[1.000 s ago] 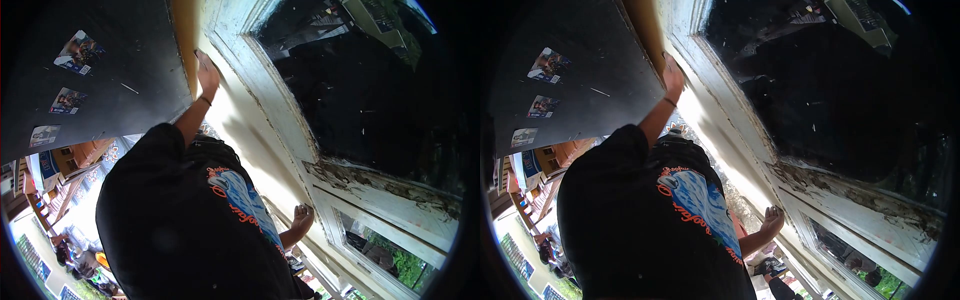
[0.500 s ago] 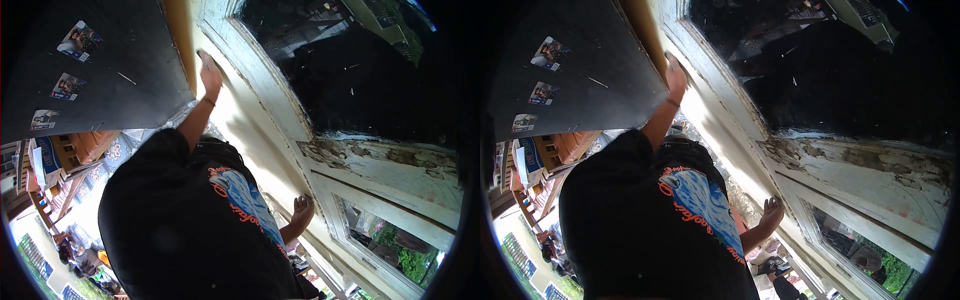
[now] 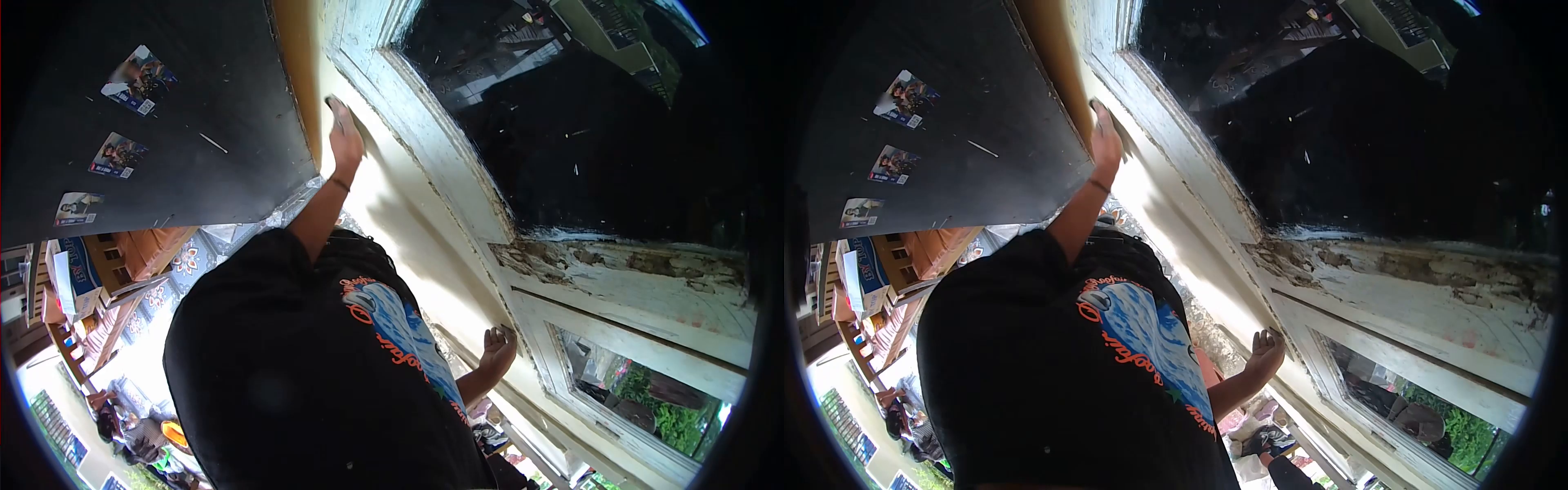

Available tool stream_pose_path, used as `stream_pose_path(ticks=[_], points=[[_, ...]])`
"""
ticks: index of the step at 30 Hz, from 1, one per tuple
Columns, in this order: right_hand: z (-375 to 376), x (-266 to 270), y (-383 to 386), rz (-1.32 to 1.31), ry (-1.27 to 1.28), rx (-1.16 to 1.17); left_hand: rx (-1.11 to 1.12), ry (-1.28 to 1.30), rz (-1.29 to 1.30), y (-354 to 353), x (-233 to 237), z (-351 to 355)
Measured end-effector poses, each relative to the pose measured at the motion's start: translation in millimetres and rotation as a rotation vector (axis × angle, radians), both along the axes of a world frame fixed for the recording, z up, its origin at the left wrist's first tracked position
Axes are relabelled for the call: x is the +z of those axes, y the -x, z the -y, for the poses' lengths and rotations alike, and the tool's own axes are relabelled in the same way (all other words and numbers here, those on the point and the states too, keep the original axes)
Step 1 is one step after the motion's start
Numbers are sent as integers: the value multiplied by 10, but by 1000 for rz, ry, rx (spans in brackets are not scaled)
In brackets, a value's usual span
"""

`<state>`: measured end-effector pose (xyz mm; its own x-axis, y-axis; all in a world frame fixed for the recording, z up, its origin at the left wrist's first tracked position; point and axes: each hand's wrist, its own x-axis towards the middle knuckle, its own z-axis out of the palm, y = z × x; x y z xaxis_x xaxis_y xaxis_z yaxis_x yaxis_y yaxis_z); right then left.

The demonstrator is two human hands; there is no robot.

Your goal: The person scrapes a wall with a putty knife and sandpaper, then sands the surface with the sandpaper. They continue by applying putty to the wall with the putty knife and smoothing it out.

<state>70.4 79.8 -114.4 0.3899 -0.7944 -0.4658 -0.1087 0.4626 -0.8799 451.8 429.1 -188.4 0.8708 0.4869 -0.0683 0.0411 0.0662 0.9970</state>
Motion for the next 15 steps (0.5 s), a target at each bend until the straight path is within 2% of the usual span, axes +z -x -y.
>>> stream_pose_path(ticks=[3,4,5,7,8,10,11,13,15], points=[[51,-20,1,-7,4,13,-1,-34,-129,89,77,4],[59,-5,12,-9,10,16,32,-85,69,-107,-20,-85],[52,0,0,-1,-5,4,85,-79,31,-414,-229,-266],[6,14,-50,7,-23,-5,-119,35,-315,-708,119,-707],[-26,36,-81,-21,-7,-29,-117,35,-313,-741,153,-715],[-48,61,-78,-57,11,-51,94,150,-231,-767,183,-617],[-42,48,-77,-46,8,-52,96,150,-231,-687,125,-505],[-10,19,-76,-40,5,-51,196,-133,46,-404,-76,-269],[5,2,-71,-29,3,-54,113,-103,-24,-441,-128,-382]])
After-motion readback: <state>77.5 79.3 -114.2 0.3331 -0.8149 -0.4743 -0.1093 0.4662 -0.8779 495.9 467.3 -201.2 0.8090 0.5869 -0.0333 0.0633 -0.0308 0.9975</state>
